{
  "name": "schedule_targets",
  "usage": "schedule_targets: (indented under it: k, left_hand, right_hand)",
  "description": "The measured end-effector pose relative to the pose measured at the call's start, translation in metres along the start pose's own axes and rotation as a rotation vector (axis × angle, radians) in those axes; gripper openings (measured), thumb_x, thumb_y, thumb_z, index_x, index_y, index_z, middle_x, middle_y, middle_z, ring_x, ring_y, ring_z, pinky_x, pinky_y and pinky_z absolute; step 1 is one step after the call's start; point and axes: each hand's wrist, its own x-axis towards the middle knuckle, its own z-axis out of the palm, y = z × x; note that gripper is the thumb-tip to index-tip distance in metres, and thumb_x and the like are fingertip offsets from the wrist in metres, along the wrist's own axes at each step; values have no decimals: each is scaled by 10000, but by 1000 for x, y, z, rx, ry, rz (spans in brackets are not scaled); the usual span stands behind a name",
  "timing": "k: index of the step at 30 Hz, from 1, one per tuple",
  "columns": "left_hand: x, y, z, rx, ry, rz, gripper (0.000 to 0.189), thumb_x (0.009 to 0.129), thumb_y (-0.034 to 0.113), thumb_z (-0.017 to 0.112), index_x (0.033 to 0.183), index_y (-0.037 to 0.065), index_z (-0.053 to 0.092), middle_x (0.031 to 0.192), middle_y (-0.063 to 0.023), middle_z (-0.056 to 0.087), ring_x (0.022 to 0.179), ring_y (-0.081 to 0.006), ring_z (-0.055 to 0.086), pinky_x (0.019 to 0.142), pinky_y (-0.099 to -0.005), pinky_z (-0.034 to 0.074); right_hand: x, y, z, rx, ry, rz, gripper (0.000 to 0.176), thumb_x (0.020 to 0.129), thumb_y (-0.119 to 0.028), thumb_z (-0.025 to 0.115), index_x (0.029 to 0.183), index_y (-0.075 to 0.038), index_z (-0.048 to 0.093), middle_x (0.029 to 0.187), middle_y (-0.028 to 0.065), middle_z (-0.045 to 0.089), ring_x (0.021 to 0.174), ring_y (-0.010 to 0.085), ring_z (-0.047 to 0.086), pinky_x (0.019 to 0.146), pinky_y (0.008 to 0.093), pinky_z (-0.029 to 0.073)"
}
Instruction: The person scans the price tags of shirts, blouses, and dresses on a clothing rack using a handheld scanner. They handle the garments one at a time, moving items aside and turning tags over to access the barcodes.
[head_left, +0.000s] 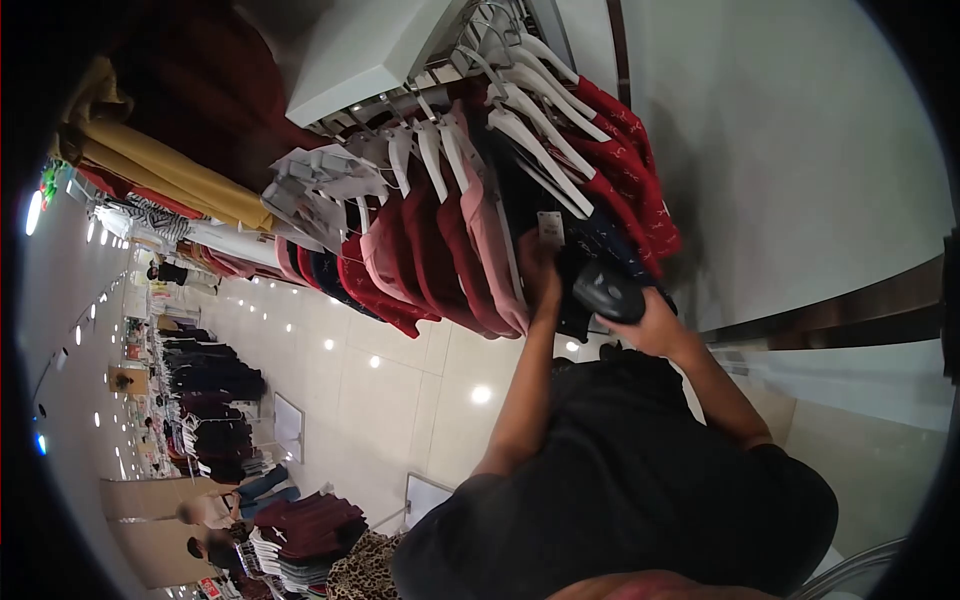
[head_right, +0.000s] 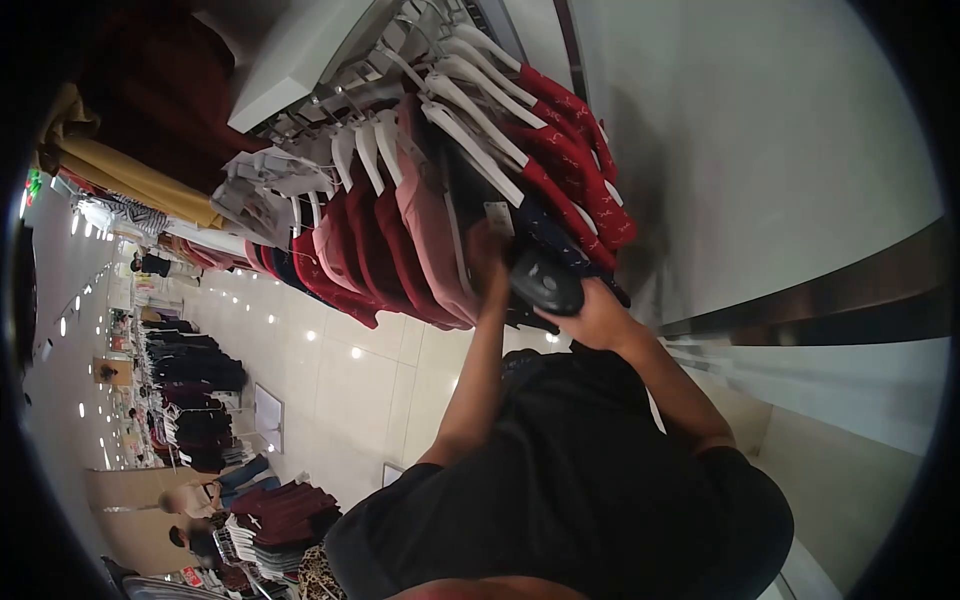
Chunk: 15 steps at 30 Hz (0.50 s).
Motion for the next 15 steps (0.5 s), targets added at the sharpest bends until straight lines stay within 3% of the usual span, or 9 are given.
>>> schedule_targets:
  k: [2, 4, 5, 6, 8, 9, 12, 14, 15]
  left_hand:
    - [-9, 4, -10, 125, -1, -8, 262, 946, 112, 474, 1168, 0, 558, 1101, -130, 616, 1021, -213, 594, 877, -336, 465]
    - [-25, 23, -22, 472, -678, -286, 243, 905, 67, 502, 1120, 5, 595, 1009, -121, 638, 963, -208, 606, 850, -337, 472]
    - [-37, 27, -22, 369, -903, -283, 232, 890, 55, 521, 1099, 5, 608, 959, -114, 646, 922, -209, 610, 835, -334, 475]
    - [-51, 31, -22, 259, -1123, -282, 222, 875, 43, 541, 1078, 5, 621, 910, -108, 655, 881, -210, 615, 821, -331, 478]
    - [-85, 56, -5, 170, -1065, -76, 228, 862, 57, 595, 1082, 8, 632, 1087, -115, 662, 996, -178, 606, 872, -349, 465]
    - [-92, 60, 6, 174, -1063, -85, 228, 862, 57, 595, 1082, 8, 632, 1087, -115, 662, 996, -178, 606, 872, -349, 465]
    - [-93, 62, 22, 226, -963, -37, 380, 893, 17, 537, 1273, 12, 540, 1049, -93, 647, 922, -180, 577, 864, -317, 467]
    - [-80, 66, 26, -48, -748, -276, 521, 936, 21, 502, 1438, -7, 366, 1250, -133, 575, 1092, -203, 557, 968, -327, 425]
    - [-78, 73, 30, -114, -712, -138, 625, 955, 24, 493, 1505, -24, 198, 1449, -190, 408, 1316, -249, 434, 1093, -339, 321]
  right_hand:
    - [-21, 18, -1, -4, -38, -89, 419, 802, -192, 771, 1148, 1, 632, 1054, 174, 687, 1038, 307, 655, 876, 379, 489]
    - [-31, 25, 4, 259, 45, -201, 384, 786, -105, 771, 1120, 19, 627, 1035, 146, 673, 1001, 261, 648, 866, 367, 487]
    - [-33, 5, -17, 357, -66, -294, 279, 860, -2, 584, 1130, 18, 517, 1049, 151, 594, 990, 209, 585, 882, 365, 485]
    - [-24, -1, -26, 356, -63, -290, 279, 860, -2, 584, 1130, 18, 517, 1049, 151, 594, 990, 209, 585, 882, 365, 485]
    - [-13, -3, -32, 619, 54, -527, 232, 871, 17, 533, 1103, 19, 524, 1095, 167, 596, 1032, 233, 581, 920, 377, 474]
    - [-22, 39, -31, 507, 98, -277, 274, 885, 1, 537, 1157, 33, 545, 1196, 178, 602, 1093, 234, 575, 976, 376, 447]
    - [-2, -1, -38, 407, 0, -181, 363, 877, -9, 581, 1237, 27, 553, 1316, 168, 570, 1154, 202, 554, 1017, 359, 416]
    - [1, 11, -38, 343, -47, -118, 433, 871, -16, 613, 1297, 7, 540, 1375, 127, 544, 1169, 150, 531, 1023, 330, 401]
    - [4, 10, -35, 374, 44, -150, 383, 862, -22, 653, 1236, 8, 576, 1241, 104, 609, 1086, 135, 567, 963, 316, 438]
